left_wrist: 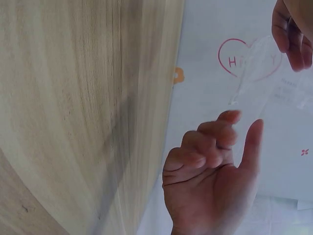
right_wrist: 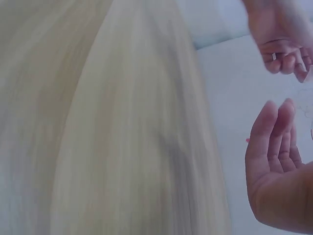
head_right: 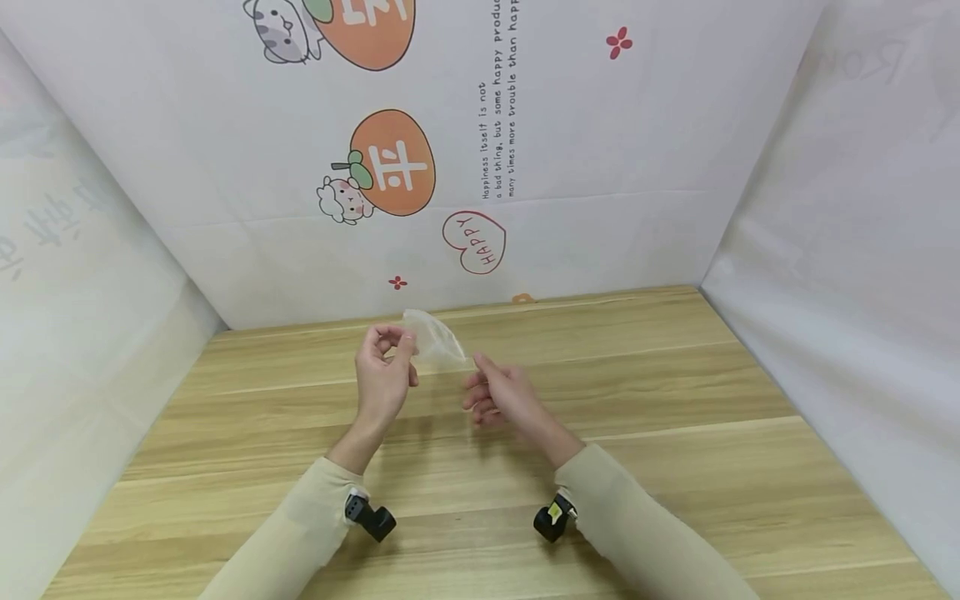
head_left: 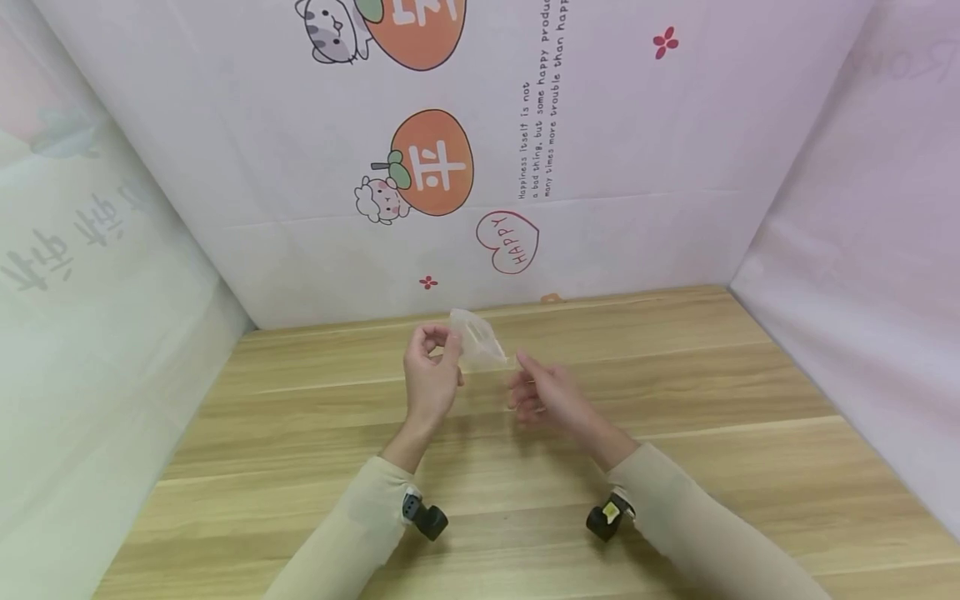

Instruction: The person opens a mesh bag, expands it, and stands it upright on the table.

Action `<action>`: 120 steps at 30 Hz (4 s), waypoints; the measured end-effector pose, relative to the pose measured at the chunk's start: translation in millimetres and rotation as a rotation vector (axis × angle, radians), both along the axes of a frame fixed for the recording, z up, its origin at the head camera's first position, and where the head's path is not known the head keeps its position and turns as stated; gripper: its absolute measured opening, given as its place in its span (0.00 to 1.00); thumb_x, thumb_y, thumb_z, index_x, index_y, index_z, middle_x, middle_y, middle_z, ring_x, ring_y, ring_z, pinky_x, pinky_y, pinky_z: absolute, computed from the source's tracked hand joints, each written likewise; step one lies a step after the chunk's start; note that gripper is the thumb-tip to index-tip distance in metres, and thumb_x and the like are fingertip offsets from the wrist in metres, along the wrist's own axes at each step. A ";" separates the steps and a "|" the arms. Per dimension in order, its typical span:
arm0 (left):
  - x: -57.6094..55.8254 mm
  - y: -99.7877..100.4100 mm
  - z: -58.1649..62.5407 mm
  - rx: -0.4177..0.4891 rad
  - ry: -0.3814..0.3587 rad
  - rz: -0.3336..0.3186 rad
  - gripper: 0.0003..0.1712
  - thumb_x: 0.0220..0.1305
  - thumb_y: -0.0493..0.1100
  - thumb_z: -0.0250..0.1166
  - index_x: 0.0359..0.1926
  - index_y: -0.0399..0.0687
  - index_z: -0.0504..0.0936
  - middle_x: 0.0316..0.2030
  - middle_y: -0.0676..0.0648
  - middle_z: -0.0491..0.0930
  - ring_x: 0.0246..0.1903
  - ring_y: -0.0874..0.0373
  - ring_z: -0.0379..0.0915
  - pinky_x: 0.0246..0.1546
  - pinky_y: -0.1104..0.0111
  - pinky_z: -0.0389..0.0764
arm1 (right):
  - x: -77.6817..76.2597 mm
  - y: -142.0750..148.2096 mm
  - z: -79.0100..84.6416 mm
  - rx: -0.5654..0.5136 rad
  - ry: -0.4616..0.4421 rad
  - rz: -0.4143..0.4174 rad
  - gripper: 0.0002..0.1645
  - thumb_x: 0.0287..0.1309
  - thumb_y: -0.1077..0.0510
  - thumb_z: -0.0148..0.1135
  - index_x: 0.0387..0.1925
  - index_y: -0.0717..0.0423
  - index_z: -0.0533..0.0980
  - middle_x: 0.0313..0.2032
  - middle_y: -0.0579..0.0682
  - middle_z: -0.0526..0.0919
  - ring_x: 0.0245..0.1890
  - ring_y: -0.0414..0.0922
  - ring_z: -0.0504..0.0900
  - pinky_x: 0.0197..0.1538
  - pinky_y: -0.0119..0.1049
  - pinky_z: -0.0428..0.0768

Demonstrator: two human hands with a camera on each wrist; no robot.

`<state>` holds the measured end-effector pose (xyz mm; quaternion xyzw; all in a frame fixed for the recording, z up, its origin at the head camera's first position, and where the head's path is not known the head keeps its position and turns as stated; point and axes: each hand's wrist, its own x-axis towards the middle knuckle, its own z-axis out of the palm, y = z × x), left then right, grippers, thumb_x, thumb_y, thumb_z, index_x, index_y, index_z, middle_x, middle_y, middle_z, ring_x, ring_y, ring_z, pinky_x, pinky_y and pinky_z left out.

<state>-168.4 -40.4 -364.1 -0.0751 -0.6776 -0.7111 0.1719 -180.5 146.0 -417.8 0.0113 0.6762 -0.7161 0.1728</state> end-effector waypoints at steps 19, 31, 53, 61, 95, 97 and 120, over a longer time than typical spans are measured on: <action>-3.5 6.4 -10.5 0.071 0.009 0.005 0.06 0.72 0.30 0.58 0.45 0.31 0.70 0.33 0.46 0.75 0.10 0.62 0.65 0.11 0.75 0.70 | -0.9 -26.5 7.3 -0.577 -0.257 -0.172 0.30 0.77 0.46 0.48 0.62 0.69 0.65 0.46 0.57 0.85 0.46 0.46 0.85 0.60 0.40 0.77; -10.4 -2.2 -33.4 0.040 -0.021 -0.060 0.10 0.72 0.37 0.61 0.48 0.36 0.71 0.31 0.44 0.77 0.09 0.60 0.65 0.10 0.73 0.70 | -9.6 -21.5 5.7 -0.643 -0.274 -0.220 0.09 0.76 0.55 0.52 0.49 0.57 0.71 0.35 0.51 0.87 0.39 0.43 0.87 0.58 0.37 0.79; -4.8 -25.3 -45.7 -0.041 -0.121 -0.263 0.10 0.69 0.36 0.63 0.48 0.40 0.73 0.32 0.42 0.80 0.12 0.55 0.71 0.16 0.69 0.77 | -18.3 1.8 17.4 -0.534 -0.150 -0.184 0.08 0.74 0.57 0.55 0.40 0.57 0.77 0.33 0.49 0.87 0.35 0.42 0.86 0.52 0.36 0.82; -7.4 -33.8 -46.6 -0.104 -0.142 -0.314 0.11 0.66 0.27 0.51 0.47 0.30 0.75 0.32 0.38 0.81 0.13 0.54 0.72 0.17 0.67 0.79 | -19.3 11.4 23.2 -0.485 -0.108 -0.142 0.08 0.74 0.59 0.55 0.38 0.56 0.78 0.32 0.49 0.86 0.34 0.42 0.86 0.52 0.39 0.82; -35.9 -24.6 -46.7 -0.209 -0.328 -0.404 0.17 0.71 0.46 0.64 0.47 0.34 0.84 0.35 0.45 0.86 0.21 0.58 0.79 0.25 0.67 0.83 | -26.4 47.4 31.8 0.033 0.131 0.203 0.08 0.69 0.58 0.62 0.42 0.59 0.79 0.34 0.49 0.84 0.27 0.42 0.81 0.32 0.34 0.82; -35.9 -25.2 -46.8 -0.218 -0.324 -0.402 0.17 0.71 0.46 0.65 0.46 0.34 0.84 0.36 0.44 0.87 0.22 0.57 0.80 0.26 0.66 0.84 | -27.5 48.2 30.5 0.049 0.137 0.197 0.08 0.69 0.58 0.63 0.42 0.60 0.79 0.34 0.50 0.84 0.27 0.41 0.81 0.32 0.34 0.81; -37.8 -22.2 -54.5 -0.245 -0.266 -0.283 0.06 0.63 0.34 0.71 0.39 0.34 0.85 0.40 0.42 0.87 0.39 0.55 0.84 0.35 0.63 0.86 | -25.4 40.9 25.2 0.267 0.356 0.096 0.11 0.64 0.62 0.67 0.43 0.67 0.79 0.36 0.52 0.85 0.40 0.48 0.82 0.46 0.53 0.84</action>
